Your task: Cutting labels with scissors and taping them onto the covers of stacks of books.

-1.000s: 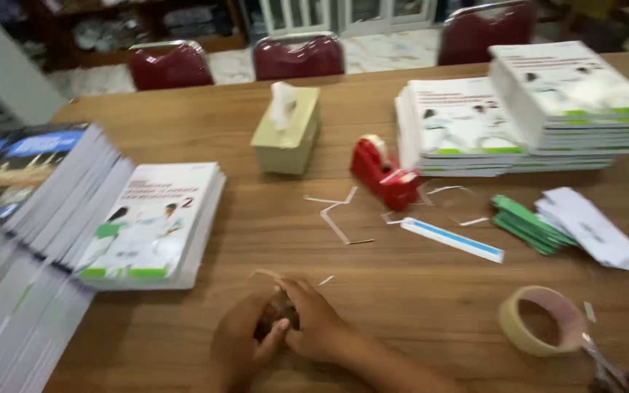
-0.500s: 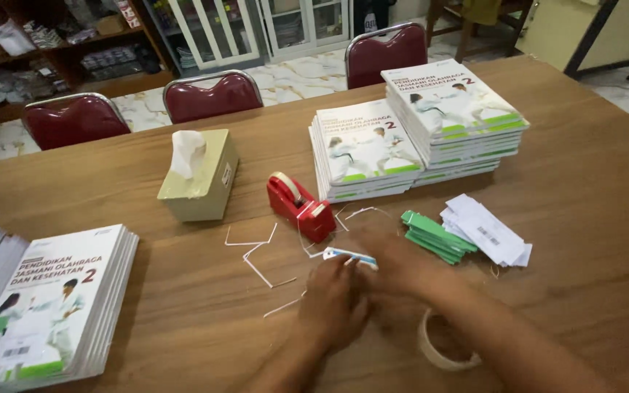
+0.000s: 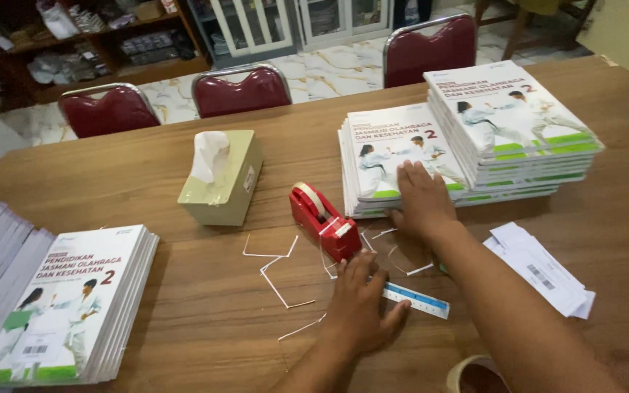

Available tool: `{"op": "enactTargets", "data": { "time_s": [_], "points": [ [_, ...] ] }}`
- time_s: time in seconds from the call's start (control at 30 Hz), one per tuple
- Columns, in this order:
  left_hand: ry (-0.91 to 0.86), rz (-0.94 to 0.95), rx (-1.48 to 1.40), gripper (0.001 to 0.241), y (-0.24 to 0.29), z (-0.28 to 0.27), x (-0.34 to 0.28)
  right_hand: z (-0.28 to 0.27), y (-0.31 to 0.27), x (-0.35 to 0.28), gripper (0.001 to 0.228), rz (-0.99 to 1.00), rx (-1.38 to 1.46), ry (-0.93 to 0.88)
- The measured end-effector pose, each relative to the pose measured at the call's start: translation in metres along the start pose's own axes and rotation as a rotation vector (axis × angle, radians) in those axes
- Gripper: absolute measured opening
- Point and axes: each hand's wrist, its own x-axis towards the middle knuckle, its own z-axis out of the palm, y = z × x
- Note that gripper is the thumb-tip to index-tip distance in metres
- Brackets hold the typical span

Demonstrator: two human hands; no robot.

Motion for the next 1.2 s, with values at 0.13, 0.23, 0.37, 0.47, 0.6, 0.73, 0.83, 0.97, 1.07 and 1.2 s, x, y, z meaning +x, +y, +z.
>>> {"op": "enactTargets", "data": {
  "time_s": [0.13, 0.23, 0.37, 0.47, 0.6, 0.73, 0.83, 0.97, 1.07, 1.2],
  "points": [
    [-0.022, 0.007, 0.019, 0.054, -0.004, 0.004, -0.003, -0.014, -0.010, -0.010, 0.052, 0.007, -0.050, 0.109],
    [0.057, 0.019, -0.002, 0.049, -0.007, 0.010, -0.004, -0.072, -0.033, -0.024, 0.045, 0.112, -0.023, -0.217],
    [0.156, 0.093, 0.005, 0.062, -0.006, 0.007, -0.008, -0.089, -0.028, -0.046, 0.042, 0.130, 0.071, -0.163],
    [0.218, 0.175, 0.047, 0.058, -0.002, 0.002, -0.009, -0.121, -0.022, -0.063, 0.057, 0.238, 0.303, -0.146],
    [0.131, 0.273, 0.127, 0.053, 0.013, -0.012, -0.014, -0.211, -0.038, -0.105, 0.047, 0.266, 0.324, -0.134],
    [0.204, 0.369, 0.167, 0.019, 0.039, -0.041, -0.028, -0.246, -0.037, -0.157, 0.059, 0.045, 0.186, 0.132],
    [0.055, 0.168, 0.123, 0.049, -0.002, 0.001, -0.064, -0.272, -0.050, -0.210, 0.055, -0.188, 0.350, 0.282],
    [0.138, 0.260, -0.007, 0.045, 0.017, -0.033, -0.123, -0.251, -0.075, -0.305, 0.057, -0.172, 0.572, 0.211],
    [0.014, 0.166, 0.033, 0.051, 0.030, -0.049, -0.209, -0.184, -0.081, -0.363, 0.031, -0.726, 0.481, 0.389],
    [-0.165, 0.007, 0.090, 0.058, 0.044, -0.078, -0.307, -0.100, -0.101, -0.421, 0.027, -0.683, 0.387, 0.403]
  ]
}}
